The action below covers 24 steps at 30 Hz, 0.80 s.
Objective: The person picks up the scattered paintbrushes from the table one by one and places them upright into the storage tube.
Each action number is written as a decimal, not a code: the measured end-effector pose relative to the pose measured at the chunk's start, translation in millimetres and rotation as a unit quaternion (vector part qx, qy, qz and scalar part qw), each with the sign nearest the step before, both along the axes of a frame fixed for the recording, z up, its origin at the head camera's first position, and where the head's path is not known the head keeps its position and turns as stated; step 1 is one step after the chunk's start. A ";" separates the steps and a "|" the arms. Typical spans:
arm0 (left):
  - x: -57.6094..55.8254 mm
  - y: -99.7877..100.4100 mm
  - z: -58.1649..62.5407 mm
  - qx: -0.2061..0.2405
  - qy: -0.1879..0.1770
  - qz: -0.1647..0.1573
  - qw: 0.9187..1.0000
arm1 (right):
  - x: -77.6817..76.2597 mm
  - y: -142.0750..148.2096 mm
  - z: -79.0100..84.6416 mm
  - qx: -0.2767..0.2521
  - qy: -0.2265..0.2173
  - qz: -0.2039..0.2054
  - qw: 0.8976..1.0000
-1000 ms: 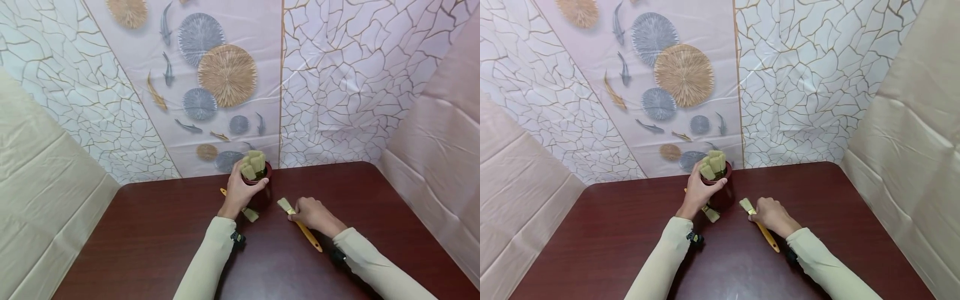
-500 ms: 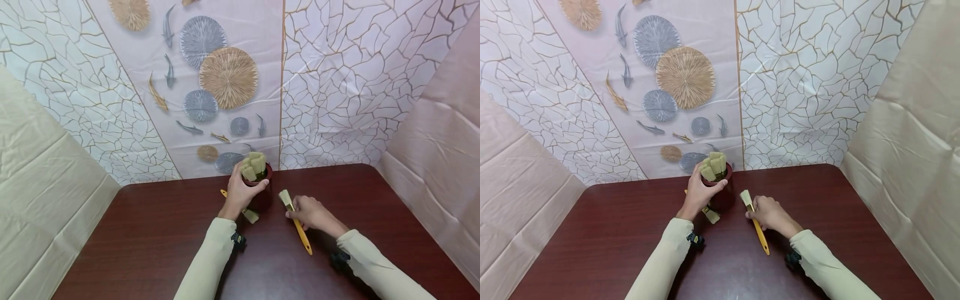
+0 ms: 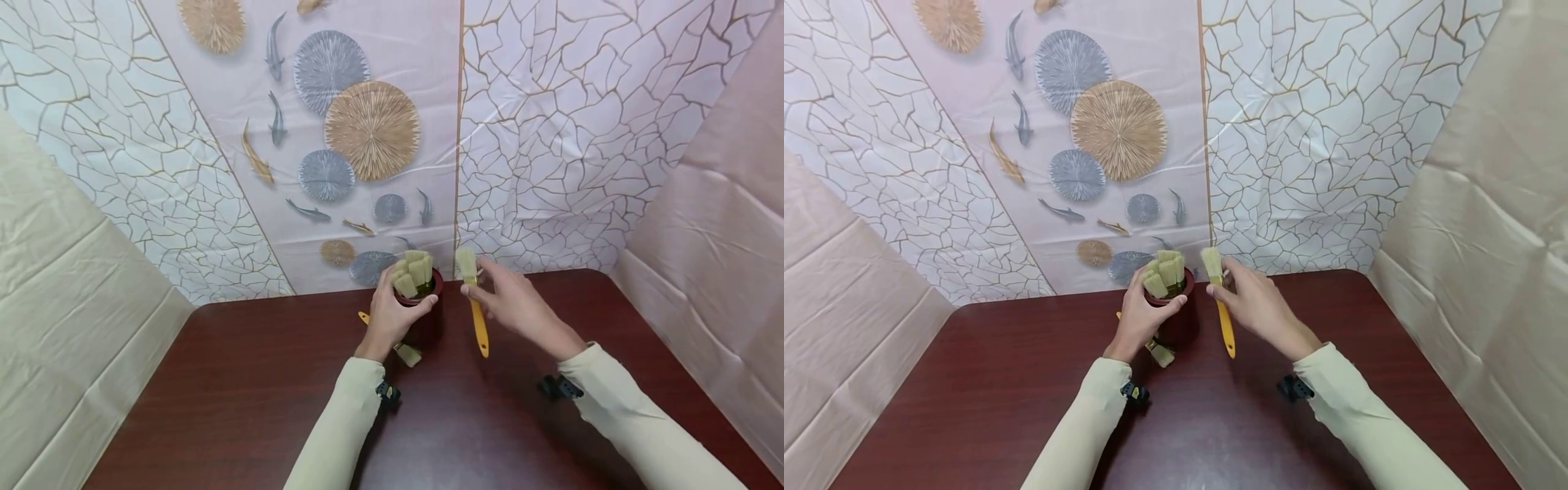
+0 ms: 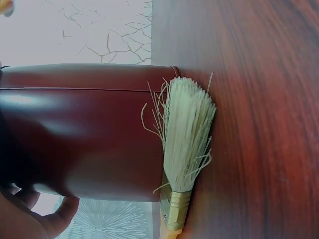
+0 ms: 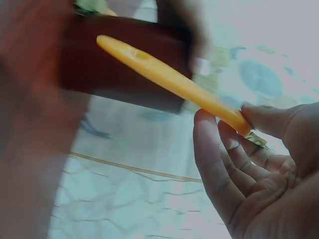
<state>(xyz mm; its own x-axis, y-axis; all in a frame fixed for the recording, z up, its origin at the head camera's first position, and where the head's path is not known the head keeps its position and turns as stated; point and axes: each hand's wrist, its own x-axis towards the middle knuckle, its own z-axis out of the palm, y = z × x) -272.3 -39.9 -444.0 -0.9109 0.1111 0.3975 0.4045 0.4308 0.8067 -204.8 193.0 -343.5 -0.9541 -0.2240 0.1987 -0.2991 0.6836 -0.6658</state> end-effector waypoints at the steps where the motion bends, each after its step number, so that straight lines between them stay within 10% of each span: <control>1: 0.1 -0.4 0.0 0.000 -0.001 0.000 1.000 | -0.9 -1.6 6.9 0.001 0.009 -0.002 1.000; 12: -1.7 -1.5 -0.8 -0.006 -0.006 0.006 1.000 | -23.0 -24.2 57.1 -0.058 0.134 0.019 0.989; 24: -1.2 -0.4 -1.1 0.001 -0.015 -0.004 1.000 | -48.7 -40.7 42.5 -0.083 0.155 0.072 0.982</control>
<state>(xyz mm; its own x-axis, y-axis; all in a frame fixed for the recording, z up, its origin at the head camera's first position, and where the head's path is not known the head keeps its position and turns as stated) -273.5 -40.4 -445.1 -0.9212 0.1173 0.3711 0.3843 0.4253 0.8194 -253.6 152.2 -301.0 -0.8025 -0.2930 0.5197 -0.5911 0.5090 -0.6258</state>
